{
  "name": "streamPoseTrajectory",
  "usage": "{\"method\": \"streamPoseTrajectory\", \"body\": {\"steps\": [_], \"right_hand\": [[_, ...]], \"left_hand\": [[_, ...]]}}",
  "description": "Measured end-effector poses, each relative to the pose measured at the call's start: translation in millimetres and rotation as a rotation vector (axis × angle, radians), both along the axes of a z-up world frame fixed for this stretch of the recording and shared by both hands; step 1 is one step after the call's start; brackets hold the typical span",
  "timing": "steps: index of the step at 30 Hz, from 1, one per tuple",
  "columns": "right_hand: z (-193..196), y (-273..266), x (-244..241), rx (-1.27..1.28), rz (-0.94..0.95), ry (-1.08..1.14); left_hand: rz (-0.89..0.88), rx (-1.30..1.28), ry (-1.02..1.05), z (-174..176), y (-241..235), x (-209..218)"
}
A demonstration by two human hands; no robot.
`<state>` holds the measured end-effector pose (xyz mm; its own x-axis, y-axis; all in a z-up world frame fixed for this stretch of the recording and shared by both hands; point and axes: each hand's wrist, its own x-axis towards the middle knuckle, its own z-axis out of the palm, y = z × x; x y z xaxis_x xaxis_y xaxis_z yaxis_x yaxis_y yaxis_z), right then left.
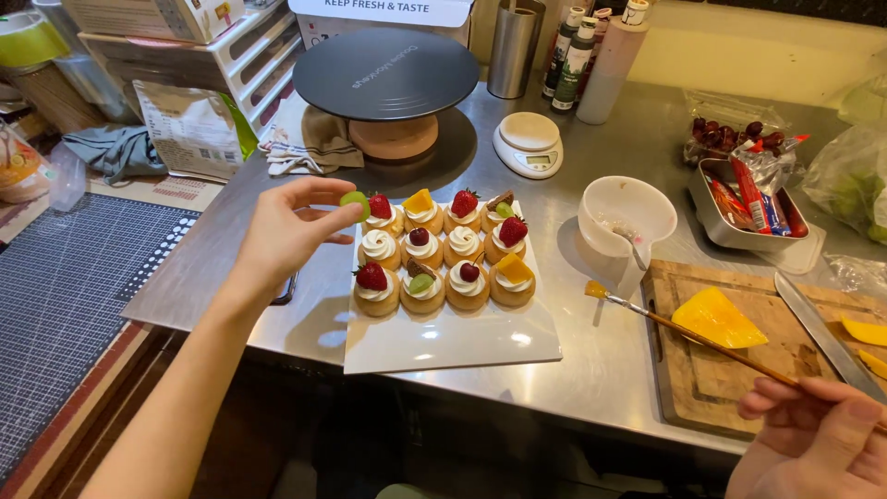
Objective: The person slices a mango and a green grape on a cutting board, then uses a small brush to apply a glaze to the fruit pieces. They place the glazed fruit onto a tray of cupcakes that are already topped with cream and other fruits. The person also handles a container of chocolate bars and places pieces onto the cupcakes.
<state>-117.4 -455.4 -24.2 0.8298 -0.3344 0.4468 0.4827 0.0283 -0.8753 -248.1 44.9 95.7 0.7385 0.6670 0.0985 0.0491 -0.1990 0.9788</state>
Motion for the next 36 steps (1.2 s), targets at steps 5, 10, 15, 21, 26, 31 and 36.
{"method": "streamPoseTrajectory", "body": {"steps": [5,10,15,21,26,31,36], "right_hand": [[-5.4,9.9,-5.2,0.054,0.005,0.011],[-26.1,4.2,-1.2,0.063,0.036,0.051],[-23.5,13.8,-5.2,0.093,0.012,0.081],[-22.1,13.9,-4.2,0.089,0.01,0.075],[-24.8,15.9,4.2,0.139,-0.009,0.076],[-16.4,19.5,1.5,0.181,-0.03,0.068],[-20.2,5.8,7.4,0.119,-0.047,0.063]], "left_hand": [[-0.016,-0.045,0.166,-14.1,13.3,13.0],[-0.099,-0.006,0.117,-36.0,21.7,21.1],[-0.067,0.132,0.269,-32.7,14.1,28.9],[-0.038,0.161,0.316,-23.3,8.1,26.1],[-0.151,0.316,0.353,5.3,-14.2,66.0],[-0.406,0.536,0.344,8.2,-27.3,129.5],[-0.415,0.593,0.415,-13.9,-32.4,150.7]]}}
